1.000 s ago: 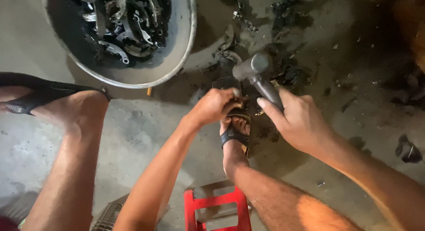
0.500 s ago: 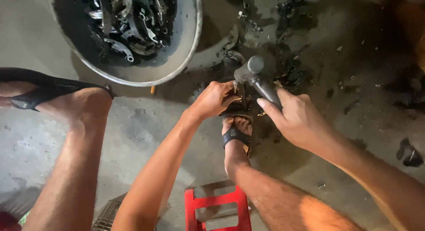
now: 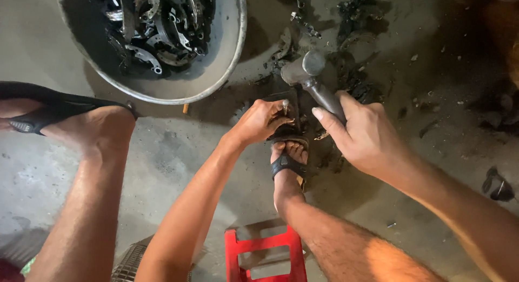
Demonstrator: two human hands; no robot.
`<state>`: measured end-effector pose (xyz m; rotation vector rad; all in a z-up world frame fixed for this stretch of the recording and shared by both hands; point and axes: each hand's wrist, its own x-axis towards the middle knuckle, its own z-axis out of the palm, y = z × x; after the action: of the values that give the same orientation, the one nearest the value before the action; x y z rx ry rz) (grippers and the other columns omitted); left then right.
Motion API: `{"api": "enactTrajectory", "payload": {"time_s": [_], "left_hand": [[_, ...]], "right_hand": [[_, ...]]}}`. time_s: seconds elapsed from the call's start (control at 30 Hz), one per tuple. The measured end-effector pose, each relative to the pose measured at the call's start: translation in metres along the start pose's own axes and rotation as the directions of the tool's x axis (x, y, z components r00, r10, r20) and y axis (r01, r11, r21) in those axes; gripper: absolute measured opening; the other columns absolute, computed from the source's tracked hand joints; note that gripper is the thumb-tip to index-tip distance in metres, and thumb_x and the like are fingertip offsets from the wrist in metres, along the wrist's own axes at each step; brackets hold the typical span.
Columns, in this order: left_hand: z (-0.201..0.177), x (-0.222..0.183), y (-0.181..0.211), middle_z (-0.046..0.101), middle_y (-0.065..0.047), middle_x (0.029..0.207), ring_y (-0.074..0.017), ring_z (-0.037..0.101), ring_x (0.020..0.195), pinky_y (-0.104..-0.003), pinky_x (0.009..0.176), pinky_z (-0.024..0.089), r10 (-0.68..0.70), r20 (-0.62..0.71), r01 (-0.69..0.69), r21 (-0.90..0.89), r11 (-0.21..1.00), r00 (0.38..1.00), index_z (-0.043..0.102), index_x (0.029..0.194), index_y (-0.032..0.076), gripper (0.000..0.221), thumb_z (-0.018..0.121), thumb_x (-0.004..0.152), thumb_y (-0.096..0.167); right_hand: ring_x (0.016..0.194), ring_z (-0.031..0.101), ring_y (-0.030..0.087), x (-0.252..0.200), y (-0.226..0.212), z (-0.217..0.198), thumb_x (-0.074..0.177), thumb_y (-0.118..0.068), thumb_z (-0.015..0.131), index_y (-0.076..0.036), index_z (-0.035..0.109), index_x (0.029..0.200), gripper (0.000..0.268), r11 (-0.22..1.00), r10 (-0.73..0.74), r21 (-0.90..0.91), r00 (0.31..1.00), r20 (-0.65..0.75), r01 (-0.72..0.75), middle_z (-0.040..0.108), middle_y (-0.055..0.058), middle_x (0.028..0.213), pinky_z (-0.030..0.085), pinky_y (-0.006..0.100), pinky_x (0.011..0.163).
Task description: Removing old brake shoe linings using a hammer and a punch
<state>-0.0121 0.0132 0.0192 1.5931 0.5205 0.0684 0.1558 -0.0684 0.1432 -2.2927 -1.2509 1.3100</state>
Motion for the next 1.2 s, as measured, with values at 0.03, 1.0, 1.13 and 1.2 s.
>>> {"api": "enactTrajectory", "payload": {"time_s": [0.03,1.0,1.13,1.2], "left_hand": [[0.001,0.0,-0.002,0.051,-0.013,0.05,-0.0203,0.049,0.042,-0.029,0.045,0.041,0.0,-0.001,0.0,-0.001,1.0,1.0,0.05,0.069,0.002,0.016,0.063,0.077,0.005],[0.067,-0.077,-0.048,0.062,-0.017,0.066,-0.032,0.063,0.066,-0.039,0.058,0.049,-0.442,-0.46,0.525,0.064,0.849,0.77,0.06,0.079,0.003,0.027,0.067,0.075,0.028],[0.074,-0.078,-0.062,0.063,-0.019,0.064,-0.0336,0.064,0.065,-0.041,0.055,0.049,-0.538,-0.486,0.594,-0.048,0.803,0.688,0.063,0.073,0.0,0.034,0.072,0.071,0.032],[0.082,-0.078,-0.07,0.063,-0.015,0.062,-0.0297,0.064,0.065,-0.037,0.056,0.047,-0.633,-0.501,0.61,-0.236,0.756,0.591,0.067,0.071,0.003,0.025,0.078,0.064,0.024]], "right_hand": [[0.035,0.053,0.027,0.0,0.001,0.005,0.089,-0.026,0.051,0.0,0.053,0.078,0.028,1.0,0.0,-0.001,1.0,0.001,0.0,0.049,0.015,0.041,0.037,0.031,0.031],[0.081,0.065,0.039,-0.094,0.184,0.075,0.089,-0.048,0.042,0.006,0.052,0.118,0.062,0.705,0.653,-0.325,0.756,-0.051,-0.631,0.061,0.03,0.092,0.055,0.044,0.058],[0.085,0.063,0.04,-0.096,0.208,0.089,0.09,-0.044,0.042,0.006,0.053,0.116,0.057,0.705,0.678,-0.235,0.734,-0.054,-0.669,0.06,0.031,0.094,0.054,0.046,0.062],[0.089,0.06,0.044,-0.103,0.179,0.077,0.089,-0.037,0.045,0.012,0.055,0.109,0.054,0.733,0.669,-0.121,0.742,-0.054,-0.67,0.058,0.034,0.094,0.051,0.051,0.068]]}}
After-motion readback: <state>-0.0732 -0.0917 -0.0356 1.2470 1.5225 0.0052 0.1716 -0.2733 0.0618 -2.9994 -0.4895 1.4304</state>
